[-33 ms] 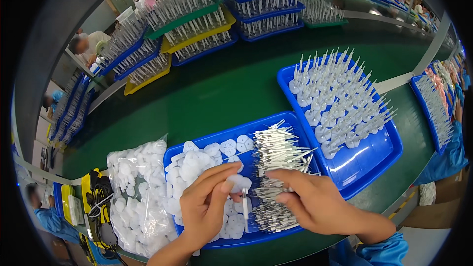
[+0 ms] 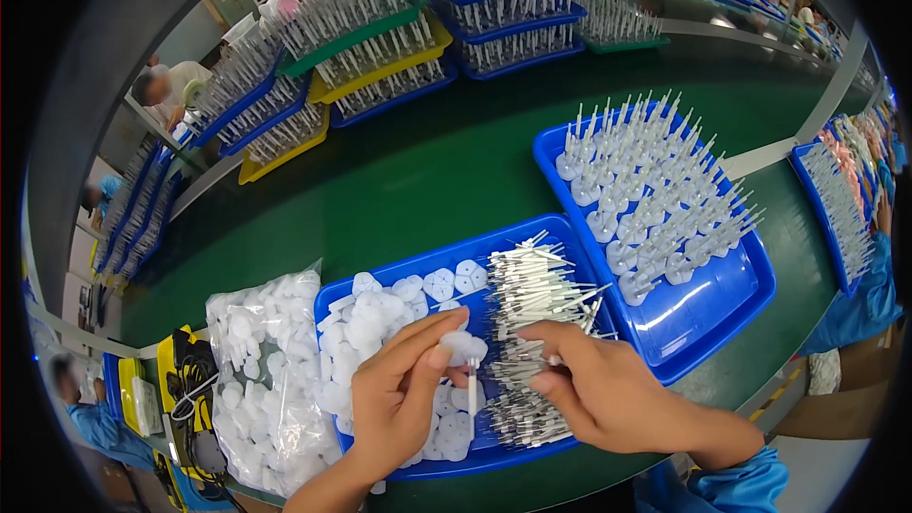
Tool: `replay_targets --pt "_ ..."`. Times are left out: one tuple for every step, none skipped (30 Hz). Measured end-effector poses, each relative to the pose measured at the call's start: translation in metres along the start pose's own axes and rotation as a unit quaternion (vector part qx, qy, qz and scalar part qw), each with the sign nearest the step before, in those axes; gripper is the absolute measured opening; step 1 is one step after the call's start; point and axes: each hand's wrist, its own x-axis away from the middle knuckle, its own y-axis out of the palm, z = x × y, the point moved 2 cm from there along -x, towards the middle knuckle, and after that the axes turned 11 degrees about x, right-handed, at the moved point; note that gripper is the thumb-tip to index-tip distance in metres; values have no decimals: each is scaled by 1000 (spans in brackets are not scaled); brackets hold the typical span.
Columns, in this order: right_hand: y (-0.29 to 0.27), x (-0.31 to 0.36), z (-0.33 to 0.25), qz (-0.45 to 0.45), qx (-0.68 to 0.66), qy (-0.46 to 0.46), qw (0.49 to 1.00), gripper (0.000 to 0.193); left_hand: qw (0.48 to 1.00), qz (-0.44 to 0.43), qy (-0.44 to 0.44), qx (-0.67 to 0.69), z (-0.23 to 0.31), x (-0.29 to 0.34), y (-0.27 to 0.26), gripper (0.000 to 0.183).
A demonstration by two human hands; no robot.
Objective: The person assembles cotton swabs by inserting metal rods into white plastic caps. They pick up a cap from a blue tray, insert a rod from a bundle, and place the finished swab into a separate tray. The process is repeated continuously throughout the clip.
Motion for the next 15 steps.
replay_targets --pt "1 0 -1 -10 15 14 1000 16 1000 -14 -1 28 -3 0 1 22" --pt "1 0 1 -5 14 0 1000 17 998 -27 -3 56 -10 0 1 21" --pt "3 -1 4 0 13 -14 1000 17 996 -41 -4 84 -14 0 1 21" --pt "4 -2 7 5 12 -28 1000 18 992 -53 -22 112 -16 1 1 21" --pt "3 -2 6 3 17 -40 999 19 987 -65 -40 140 -17 1 0 21" --pt "1 -3 7 0 22 -51 998 20 981 -75 -59 168 -19 2 0 21" --pt "0 -3 7 -3 27 -62 998 20 975 -78 -66 197 -20 3 0 19" --pt "1 -3 8 12 19 -72 997 19 968 -81 -74 226 -21 4 1 18" --pt "3 -3 12 26 12 -82 996 18 960 -84 -82 255 -22 4 2 17" --pt "4 -3 13 41 4 -91 995 17 957 -88 -81 266 -22 4 2 16" --pt "4 -3 13 43 -6 -78 996 15 953 -92 -80 277 -23 4 2 15" --pt "4 -3 12 45 -15 -66 997 14 950 -96 -79 288 -23 4 2 14" --pt "4 -3 11 46 -24 -53 997 13 950 -103 -66 287 -24 3 1 13" --pt "3 -3 10 43 -27 -45 998 12 950 -109 -53 287 -26 3 0 13" --pt "2 -3 10 39 -29 -37 998 12 950 -115 -41 286 -27 3 -1 13"
